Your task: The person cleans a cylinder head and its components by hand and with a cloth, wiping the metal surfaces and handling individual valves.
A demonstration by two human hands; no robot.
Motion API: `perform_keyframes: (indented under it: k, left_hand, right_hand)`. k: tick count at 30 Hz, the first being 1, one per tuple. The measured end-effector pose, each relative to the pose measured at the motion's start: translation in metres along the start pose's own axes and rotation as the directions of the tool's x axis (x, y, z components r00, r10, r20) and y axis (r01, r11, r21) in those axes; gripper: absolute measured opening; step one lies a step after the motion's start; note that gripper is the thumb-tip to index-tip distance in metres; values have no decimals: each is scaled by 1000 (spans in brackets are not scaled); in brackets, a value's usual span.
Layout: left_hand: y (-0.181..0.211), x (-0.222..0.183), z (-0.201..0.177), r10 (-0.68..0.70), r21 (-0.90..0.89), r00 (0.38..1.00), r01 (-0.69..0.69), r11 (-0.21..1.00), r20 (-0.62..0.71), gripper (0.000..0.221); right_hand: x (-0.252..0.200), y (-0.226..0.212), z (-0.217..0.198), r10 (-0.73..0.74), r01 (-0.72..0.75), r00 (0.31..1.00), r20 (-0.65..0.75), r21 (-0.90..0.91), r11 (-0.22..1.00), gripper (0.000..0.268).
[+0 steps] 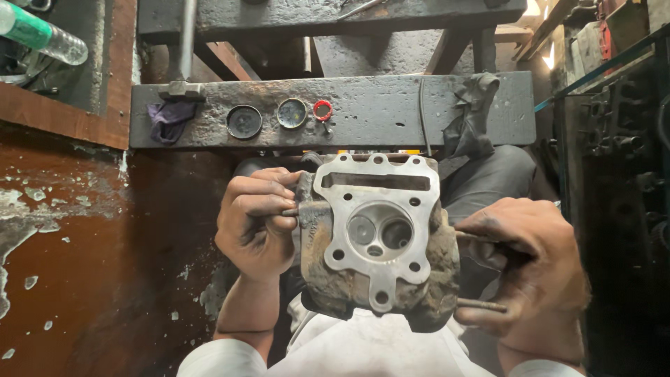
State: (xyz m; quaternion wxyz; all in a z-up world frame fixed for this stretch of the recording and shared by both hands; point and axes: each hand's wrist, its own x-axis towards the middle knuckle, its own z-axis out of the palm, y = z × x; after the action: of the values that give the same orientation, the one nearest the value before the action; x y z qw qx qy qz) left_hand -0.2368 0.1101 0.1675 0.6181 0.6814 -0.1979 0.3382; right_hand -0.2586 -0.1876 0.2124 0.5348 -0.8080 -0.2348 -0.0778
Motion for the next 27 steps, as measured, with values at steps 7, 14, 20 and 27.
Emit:
perform_keyframes:
  k: [7,14,20,27]
  left_hand:
    - [-7,-4,1,74,-41,996,-76,996,-39,40]
    - [-12,0,-1,253,-68,967,-255,965,-31,36]
    - [21,-7,-4,163,-60,986,-161,985,32,31]
    - [25,0,19,591,108,807,-587,802,-6,25]
  right_hand:
    - [2,-21,7,123,-129,990,-72,-88,988,77]
    - [2,-9,10,-60,53,996,-73,-86,995,68]
    - [-5,-6,32,17,-30,979,-202,-62,998,38]
    - [13,67,5,-158,155,931,329,38,987,62]
